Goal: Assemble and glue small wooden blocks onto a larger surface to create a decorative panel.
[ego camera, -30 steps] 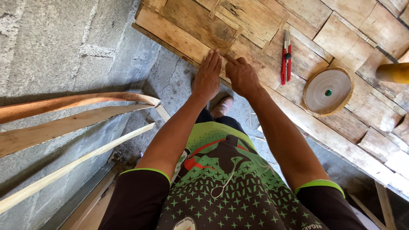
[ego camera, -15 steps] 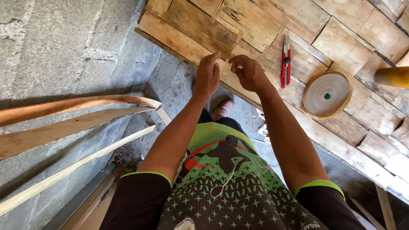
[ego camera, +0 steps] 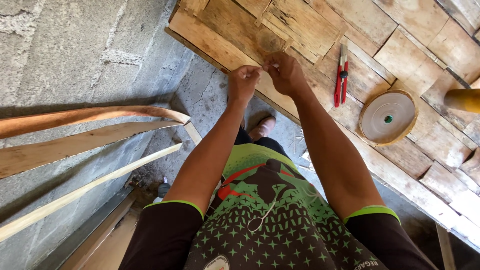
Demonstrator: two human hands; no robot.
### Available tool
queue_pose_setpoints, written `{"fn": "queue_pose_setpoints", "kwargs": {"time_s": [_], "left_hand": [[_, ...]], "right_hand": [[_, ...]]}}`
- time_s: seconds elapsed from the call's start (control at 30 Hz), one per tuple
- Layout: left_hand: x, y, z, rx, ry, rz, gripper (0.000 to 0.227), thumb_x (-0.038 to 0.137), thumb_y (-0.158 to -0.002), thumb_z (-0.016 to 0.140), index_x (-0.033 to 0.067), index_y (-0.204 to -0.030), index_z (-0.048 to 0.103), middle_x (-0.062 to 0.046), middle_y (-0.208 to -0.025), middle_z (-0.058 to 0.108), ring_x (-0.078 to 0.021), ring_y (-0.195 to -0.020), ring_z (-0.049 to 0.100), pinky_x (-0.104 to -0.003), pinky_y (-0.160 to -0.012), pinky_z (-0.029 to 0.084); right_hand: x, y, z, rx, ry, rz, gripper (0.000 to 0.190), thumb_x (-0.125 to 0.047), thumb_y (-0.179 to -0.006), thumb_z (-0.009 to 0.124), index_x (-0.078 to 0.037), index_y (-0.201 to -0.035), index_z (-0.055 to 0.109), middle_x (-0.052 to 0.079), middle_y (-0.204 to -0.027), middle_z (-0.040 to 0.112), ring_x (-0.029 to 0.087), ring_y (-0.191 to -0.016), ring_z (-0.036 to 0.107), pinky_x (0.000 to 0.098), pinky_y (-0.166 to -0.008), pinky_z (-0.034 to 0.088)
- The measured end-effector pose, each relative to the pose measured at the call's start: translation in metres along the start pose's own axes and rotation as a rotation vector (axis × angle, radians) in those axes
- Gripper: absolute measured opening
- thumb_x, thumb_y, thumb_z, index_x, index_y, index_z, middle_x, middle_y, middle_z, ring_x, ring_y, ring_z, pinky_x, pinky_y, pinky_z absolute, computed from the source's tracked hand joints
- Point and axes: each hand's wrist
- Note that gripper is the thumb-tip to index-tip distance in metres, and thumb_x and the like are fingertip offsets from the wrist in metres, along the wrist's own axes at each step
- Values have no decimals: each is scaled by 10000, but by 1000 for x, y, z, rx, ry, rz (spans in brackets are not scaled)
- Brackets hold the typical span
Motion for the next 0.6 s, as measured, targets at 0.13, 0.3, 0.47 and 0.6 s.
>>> {"fn": "queue_pose_setpoints", "kwargs": {"time_s": [0.13, 0.3, 0.47, 0.6], "left_hand": [[-3, -12, 0, 41, 83, -27, 139, 93, -949, 740, -46, -942, 735, -66, -756, 707, -94, -634, 626, -262, -602, 525], [40, -13, 6, 63, 26, -98, 118, 73, -915, 753, -36, -890, 714, -68, -697, 697, -106, -568, 638, -262, -510, 542], [33, -13, 25, 71, 25, -72, 97, 65, -885, 758, -26, -906, 731, -63, -694, 704, -106, -561, 653, -260, -496, 548], [24, -4, 33, 29, -65, -84, 113, 100, -888, 743, -6, -850, 732, -59, -659, 712, -111, -540, 665, -274, -488, 535]], "right_hand": [[-3, -12, 5, -3, 44, 34, 102, -99, -917, 740, -19, -955, 690, 171, -936, 695, 340, -879, 694, 420, -772, 546], [4, -23, -2, -30, 113, 90, 83, -25, -901, 667, -43, -964, 717, 151, -999, 707, 287, -884, 706, 401, -759, 565], [17, -19, -17, 7, 108, 44, 108, -34, -892, 705, -16, -998, 706, 169, -1003, 700, 296, -889, 696, 400, -770, 560], [23, -7, -25, 29, 167, -21, 110, -38, -874, 751, 1, -969, 710, 190, -992, 699, 331, -928, 690, 405, -784, 560]]}}
Point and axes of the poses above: each hand's wrist, its own y-axis away from the middle knuckle, its own z-axis out of the palm, x = y × z
